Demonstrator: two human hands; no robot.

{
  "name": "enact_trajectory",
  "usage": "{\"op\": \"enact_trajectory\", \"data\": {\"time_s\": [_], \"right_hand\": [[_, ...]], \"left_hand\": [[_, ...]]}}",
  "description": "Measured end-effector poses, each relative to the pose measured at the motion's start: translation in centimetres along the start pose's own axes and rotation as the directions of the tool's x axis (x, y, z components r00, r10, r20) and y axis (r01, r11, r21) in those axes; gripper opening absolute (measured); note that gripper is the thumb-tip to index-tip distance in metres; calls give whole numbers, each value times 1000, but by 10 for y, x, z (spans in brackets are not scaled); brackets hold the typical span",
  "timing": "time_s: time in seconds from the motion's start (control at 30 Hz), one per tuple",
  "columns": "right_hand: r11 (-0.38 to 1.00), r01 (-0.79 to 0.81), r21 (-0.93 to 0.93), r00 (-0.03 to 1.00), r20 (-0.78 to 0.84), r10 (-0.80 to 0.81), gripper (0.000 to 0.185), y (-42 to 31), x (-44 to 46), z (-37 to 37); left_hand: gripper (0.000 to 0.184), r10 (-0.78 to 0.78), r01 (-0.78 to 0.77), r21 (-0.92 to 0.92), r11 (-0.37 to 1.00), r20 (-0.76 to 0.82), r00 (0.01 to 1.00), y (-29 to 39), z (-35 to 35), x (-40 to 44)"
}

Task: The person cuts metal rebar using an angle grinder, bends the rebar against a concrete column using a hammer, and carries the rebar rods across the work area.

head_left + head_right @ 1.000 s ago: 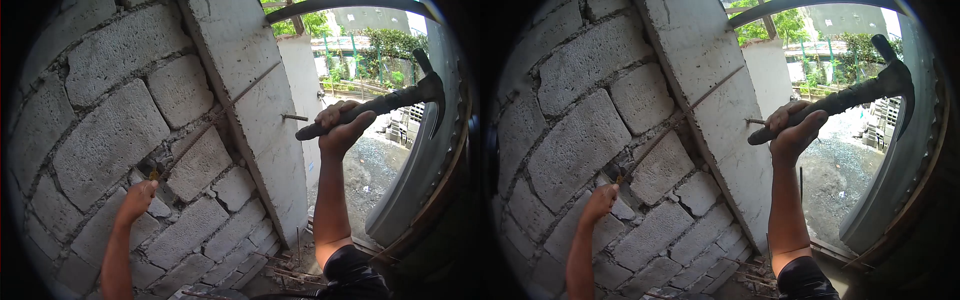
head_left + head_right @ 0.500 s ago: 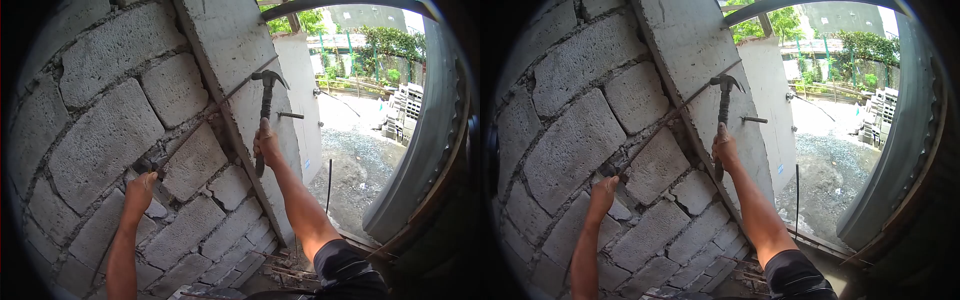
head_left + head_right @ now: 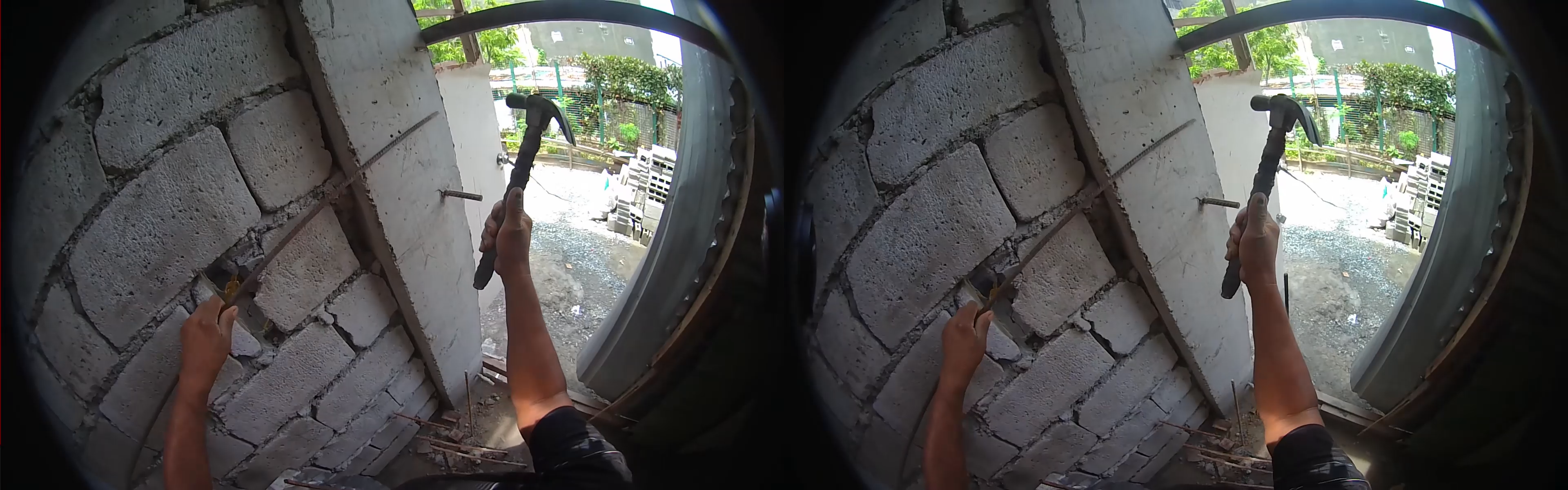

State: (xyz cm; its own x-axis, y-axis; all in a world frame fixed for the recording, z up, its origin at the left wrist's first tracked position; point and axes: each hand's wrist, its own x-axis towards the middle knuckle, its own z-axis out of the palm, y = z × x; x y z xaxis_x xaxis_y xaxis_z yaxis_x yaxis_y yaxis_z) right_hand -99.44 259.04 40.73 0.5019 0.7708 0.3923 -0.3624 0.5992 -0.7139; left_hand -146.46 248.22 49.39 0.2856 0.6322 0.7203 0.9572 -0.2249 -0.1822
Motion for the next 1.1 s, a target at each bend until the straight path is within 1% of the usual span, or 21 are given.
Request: {"op": "enact_trajectory", "data": {"time_s": [0.03,0.07,0.1,0.17,0.33,0.4,0.43,0.47,0.5,0.53,0.57,0.67,0.73,0.77,0.8,0.83,0.9,0.93,1.0,1.07,1.1], "right_hand": [[999,40,12,999,-17,-39,60,-7,-2,1],[999,41,15,999,-20,-41,60,-13,-1,2],[994,103,36,994,-42,-102,60,-20,0,2],[972,216,98,974,-91,-207,58,-40,0,7],[797,563,220,818,-287,-499,64,-98,14,28],[712,584,390,810,-329,-485,66,-86,31,41],[740,592,319,802,-326,-501,69,-58,40,55],[807,552,211,820,-315,-478,66,-12,51,72],[917,374,138,916,-209,-342,63,46,59,87],[998,-60,30,998,6,60,61,77,57,90],[922,-386,-19,900,214,381,61,77,60,83],[925,-369,88,923,152,353,62,36,39,45],[954,-292,69,952,116,283,63,22,17,29],[965,-216,148,976,76,206,65,18,5,21],[965,-136,223,991,34,132,66,15,-4,16],[952,-121,281,991,-15,130,66,11,-10,15],[935,-96,342,992,-47,119,66,-3,-20,6],[924,-101,368,991,-40,124,66,-9,-23,-2],[933,-150,328,988,7,156,65,-22,-28,-17],[971,-132,199,991,14,132,65,-26,-34,-25],[971,-131,202,991,14,131,65,-24,-38,-27]], "left_hand": [[23,5,-5,1,1000,-2,1000,-3,0,0],[22,-8,5,92,996,34,999,-8,0,-1],[21,-26,13,183,983,70,997,-14,0,-2],[20,-21,3,227,974,80,997,-27,-2,-5],[19,-1,-26,283,959,93,996,-41,1,-12],[19,-15,-20,341,940,100,995,-42,4,-12],[19,-21,-14,344,939,99,995,-45,5,-11],[20,-17,-13,335,942,86,996,-46,7,-11],[20,-10,-17,324,946,80,997,-44,8,-15],[20,-6,-22,321,947,86,996,-41,7,-19],[21,-5,-19,304,953,79,997,-38,5,-19],[21,-48,23,243,970,95,994,-29,-4,-15],[22,-79,54,199,979,115,990,-19,-10,-7],[22,-153,161,-35,986,170,974,-12,-14,-3],[23,-211,272,-260,926,239,948,-8,-18,-1],[23,-213,272,-264,925,231,949,-6,-19,1],[25,-194,336,-426,840,343,919,-2,-14,7],[25,-196,336,-429,838,337,921,2,-15,11],[27,-257,453,-470,758,423,869,8,-16,18],[28,-247,410,-462,787,373,894,5,-3,30],[28,-230,363,-450,816,323,918,3,4,36]]}}
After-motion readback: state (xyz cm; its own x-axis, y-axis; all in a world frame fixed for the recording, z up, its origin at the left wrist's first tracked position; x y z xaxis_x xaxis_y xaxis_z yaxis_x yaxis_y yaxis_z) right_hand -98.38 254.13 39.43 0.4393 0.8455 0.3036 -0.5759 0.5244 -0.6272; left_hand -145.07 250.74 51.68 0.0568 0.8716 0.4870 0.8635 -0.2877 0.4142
